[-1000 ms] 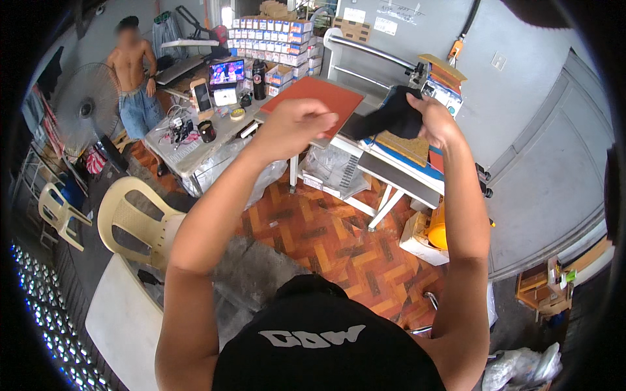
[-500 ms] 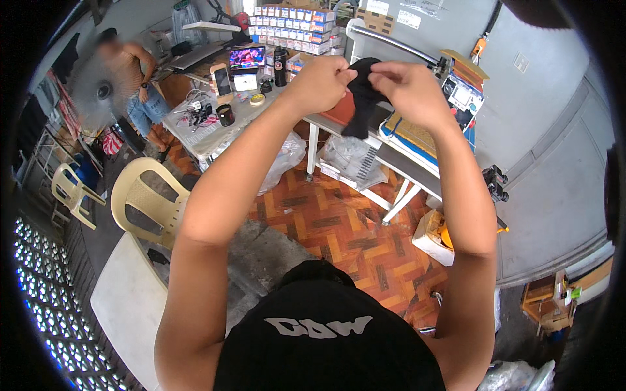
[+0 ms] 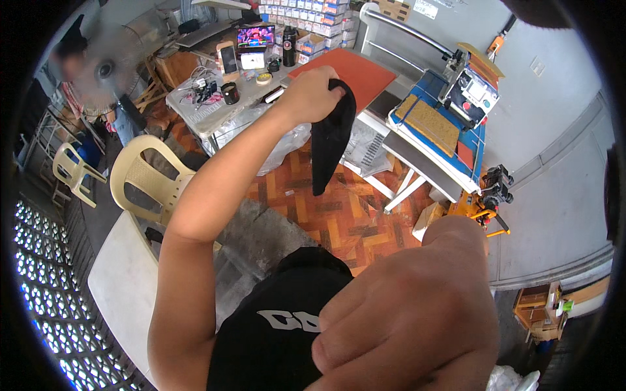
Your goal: The person picks up a black fabric piece and uses scissors to trim its edges. They then place the scissors down and continue handling the fabric, folding and adjusting it with both hands.
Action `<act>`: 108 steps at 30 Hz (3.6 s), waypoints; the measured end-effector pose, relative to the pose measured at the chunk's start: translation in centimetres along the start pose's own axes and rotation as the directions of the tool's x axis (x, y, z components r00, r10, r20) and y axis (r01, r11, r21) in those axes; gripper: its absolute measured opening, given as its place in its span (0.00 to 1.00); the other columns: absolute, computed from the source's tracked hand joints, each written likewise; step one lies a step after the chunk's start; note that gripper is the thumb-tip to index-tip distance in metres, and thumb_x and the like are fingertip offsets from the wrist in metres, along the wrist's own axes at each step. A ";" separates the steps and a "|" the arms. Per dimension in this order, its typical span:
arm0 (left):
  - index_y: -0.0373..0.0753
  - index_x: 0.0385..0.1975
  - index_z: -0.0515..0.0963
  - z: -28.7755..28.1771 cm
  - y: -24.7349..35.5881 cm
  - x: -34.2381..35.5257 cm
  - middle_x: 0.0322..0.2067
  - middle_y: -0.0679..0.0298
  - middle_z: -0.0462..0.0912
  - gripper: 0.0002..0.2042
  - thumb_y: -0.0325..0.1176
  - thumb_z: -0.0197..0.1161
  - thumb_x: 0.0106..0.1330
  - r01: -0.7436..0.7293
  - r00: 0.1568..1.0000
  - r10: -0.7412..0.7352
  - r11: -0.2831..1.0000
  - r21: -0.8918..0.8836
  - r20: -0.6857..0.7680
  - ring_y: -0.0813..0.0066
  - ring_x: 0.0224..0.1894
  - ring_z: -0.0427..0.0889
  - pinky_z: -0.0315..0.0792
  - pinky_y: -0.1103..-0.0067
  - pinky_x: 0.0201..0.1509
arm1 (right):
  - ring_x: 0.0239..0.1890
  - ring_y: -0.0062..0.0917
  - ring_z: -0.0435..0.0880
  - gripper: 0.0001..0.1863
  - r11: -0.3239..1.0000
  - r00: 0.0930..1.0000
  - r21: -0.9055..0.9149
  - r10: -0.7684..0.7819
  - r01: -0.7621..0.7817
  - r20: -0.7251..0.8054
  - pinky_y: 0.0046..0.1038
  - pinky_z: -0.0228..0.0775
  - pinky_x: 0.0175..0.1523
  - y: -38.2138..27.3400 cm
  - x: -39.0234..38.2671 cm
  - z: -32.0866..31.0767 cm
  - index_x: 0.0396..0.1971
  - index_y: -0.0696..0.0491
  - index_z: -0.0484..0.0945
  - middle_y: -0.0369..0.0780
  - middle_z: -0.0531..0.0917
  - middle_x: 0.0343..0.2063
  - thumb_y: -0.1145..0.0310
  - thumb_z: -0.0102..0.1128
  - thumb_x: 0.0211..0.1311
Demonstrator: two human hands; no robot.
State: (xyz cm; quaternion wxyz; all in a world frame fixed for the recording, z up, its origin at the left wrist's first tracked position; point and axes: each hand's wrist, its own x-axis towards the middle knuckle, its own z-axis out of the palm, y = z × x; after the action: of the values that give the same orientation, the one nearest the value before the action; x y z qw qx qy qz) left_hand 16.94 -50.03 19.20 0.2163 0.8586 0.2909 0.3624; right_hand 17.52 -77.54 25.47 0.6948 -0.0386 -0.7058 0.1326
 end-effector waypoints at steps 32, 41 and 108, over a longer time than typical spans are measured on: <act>0.34 0.35 0.85 -0.1 -5.6 0.0 0.27 0.50 0.85 0.09 0.27 0.68 0.55 -0.063 0.877 -0.042 0.977 0.202 0.478 0.58 0.29 0.87 0.78 0.64 0.37 | 0.40 0.50 0.86 0.12 0.112 0.507 -0.931 0.858 -0.347 -0.086 0.45 0.77 0.49 17.2 -4.7 -19.4 0.38 0.55 0.86 0.55 0.85 0.32 0.70 0.65 0.53; 0.32 0.37 0.85 -0.5 5.0 9.6 0.31 0.55 0.88 0.11 0.31 0.74 0.58 -0.267 0.914 0.165 0.932 0.244 0.371 0.67 0.31 0.86 0.79 0.70 0.39 | 0.44 0.50 0.87 0.14 -0.282 0.469 -0.959 0.847 -0.006 -0.252 0.46 0.80 0.52 13.0 6.6 -22.3 0.37 0.53 0.89 0.54 0.87 0.38 0.59 0.68 0.56; 0.35 0.50 0.82 5.3 -8.3 -1.1 0.42 0.66 0.86 0.11 0.23 0.65 0.69 0.413 0.804 0.136 0.572 -0.709 0.578 0.83 0.44 0.82 0.76 0.82 0.49 | 0.27 0.14 0.75 0.10 -0.053 0.113 -0.557 0.959 -0.829 -0.259 0.26 0.69 0.33 16.9 -5.4 -20.7 0.35 0.55 0.84 0.31 0.80 0.23 0.63 0.68 0.68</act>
State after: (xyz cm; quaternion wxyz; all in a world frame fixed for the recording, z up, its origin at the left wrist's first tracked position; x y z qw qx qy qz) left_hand 17.46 -45.48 10.46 0.6889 0.7026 0.0837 0.1576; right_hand 35.98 -59.78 16.19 0.2987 -0.6893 -0.5690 0.3346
